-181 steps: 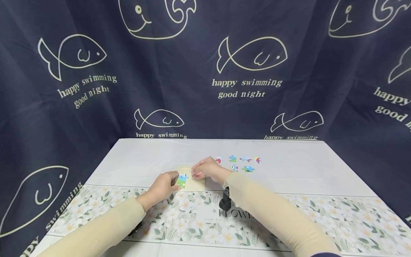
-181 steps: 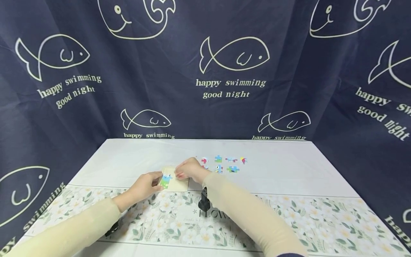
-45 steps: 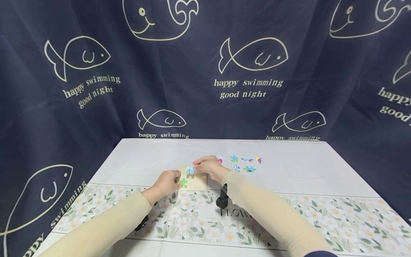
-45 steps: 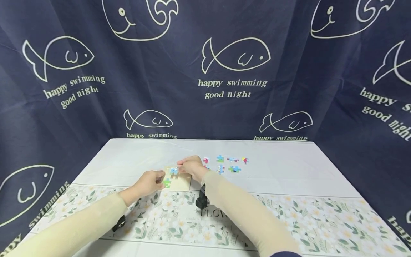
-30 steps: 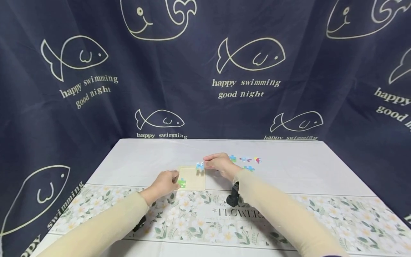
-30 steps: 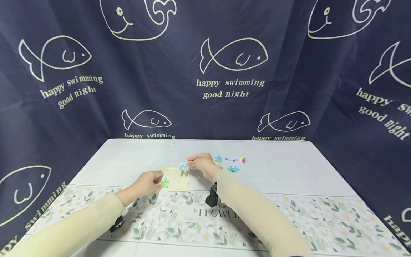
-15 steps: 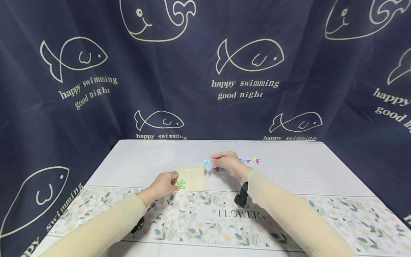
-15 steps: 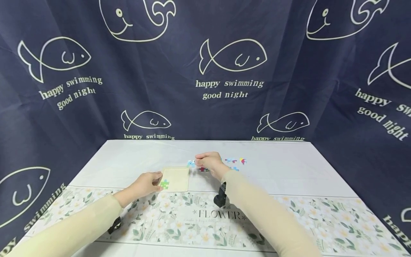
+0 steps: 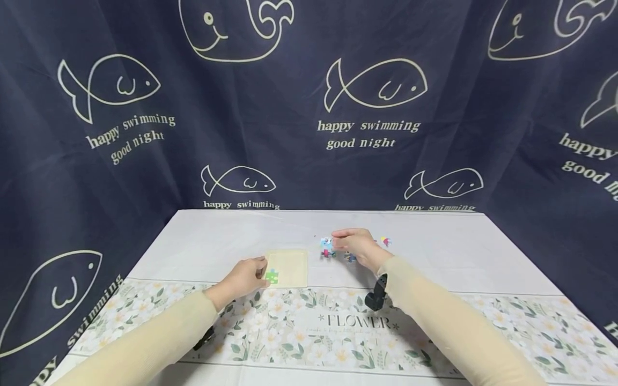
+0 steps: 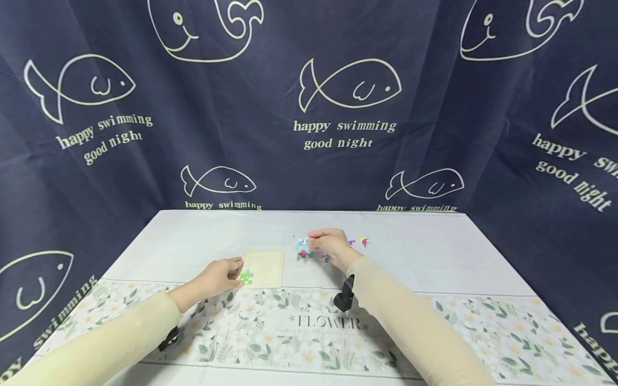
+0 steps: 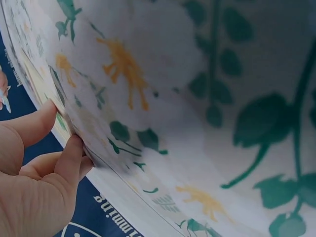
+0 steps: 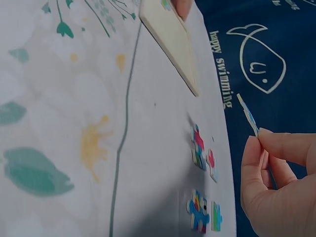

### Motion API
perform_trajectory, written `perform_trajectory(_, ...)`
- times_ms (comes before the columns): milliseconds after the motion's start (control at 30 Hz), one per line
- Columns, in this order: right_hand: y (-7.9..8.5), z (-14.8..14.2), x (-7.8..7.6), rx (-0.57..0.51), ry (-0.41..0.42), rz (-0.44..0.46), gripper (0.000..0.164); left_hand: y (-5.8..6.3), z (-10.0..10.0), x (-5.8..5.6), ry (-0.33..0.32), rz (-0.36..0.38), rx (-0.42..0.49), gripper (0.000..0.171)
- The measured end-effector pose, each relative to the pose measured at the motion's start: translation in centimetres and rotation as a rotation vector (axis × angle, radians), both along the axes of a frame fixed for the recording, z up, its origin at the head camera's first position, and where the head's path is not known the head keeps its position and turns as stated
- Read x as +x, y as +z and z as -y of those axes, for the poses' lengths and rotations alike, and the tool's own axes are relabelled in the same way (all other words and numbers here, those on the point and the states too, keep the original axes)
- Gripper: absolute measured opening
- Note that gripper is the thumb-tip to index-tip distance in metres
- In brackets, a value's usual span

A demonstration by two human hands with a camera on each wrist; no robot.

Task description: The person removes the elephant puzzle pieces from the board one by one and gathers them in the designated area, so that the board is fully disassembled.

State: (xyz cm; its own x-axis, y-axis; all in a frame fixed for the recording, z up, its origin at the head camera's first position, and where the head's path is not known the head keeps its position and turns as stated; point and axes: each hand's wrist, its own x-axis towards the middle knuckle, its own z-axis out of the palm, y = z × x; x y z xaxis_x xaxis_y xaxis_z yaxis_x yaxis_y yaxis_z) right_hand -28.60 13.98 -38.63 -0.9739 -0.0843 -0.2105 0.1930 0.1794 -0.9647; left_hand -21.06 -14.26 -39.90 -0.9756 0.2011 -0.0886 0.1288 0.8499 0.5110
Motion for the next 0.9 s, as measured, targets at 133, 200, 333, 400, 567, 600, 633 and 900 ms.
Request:
perform_trajectory(133, -0.2, -1.0, -0.2, -0.016, -0.008, -0.001, 0.042, -0.1, -0.1, 0.1, -0.014, -0.012, 0.009, 0.064)
perform_trajectory(200, -0.2, -1.6, -0.3, -0.02, -0.011, 0.008, 0.043, -0.2, -0.1, 0.2, -0.021, -0.016, 0.019, 0.064)
perform_trajectory(333, -0.2, -2.9, -0.4, 0.019, -0.002, 0.026, 0.045, -0.3, 0.0, 0.3, -0.032, -0.02, 0.03, 0.063)
perform_trajectory(400, 0.0, -3.5, -0.5, 0.039, -0.006, 0.027, 0.045, -0.3, 0.0, 0.3, -0.03, -0.016, 0.031, 0.063)
perform_trajectory(567, 0.4, -4.8, -0.6, 0.052, -0.005, 0.009, 0.045, -0.2, 0.1, 0.1, -0.027, -0.011, 0.045, 0.063)
perform_trajectory(600, 0.4, -5.0, -0.6, 0.059, -0.005, 0.006, 0.045, -0.2, 0.1, 0.1, -0.026, -0.009, 0.051, 0.063)
perform_trajectory(633, 0.5, -5.2, -0.6, 0.065, 0.0, 0.002, 0.045, -0.3, 0.2, 0.1, -0.026, -0.008, 0.059, 0.063)
perform_trajectory(900, 0.6, -7.0, -0.4, 0.084, 0.0, -0.03, 0.047, -0.3, 0.4, 0.0, -0.024, 0.001, 0.082, 0.063)
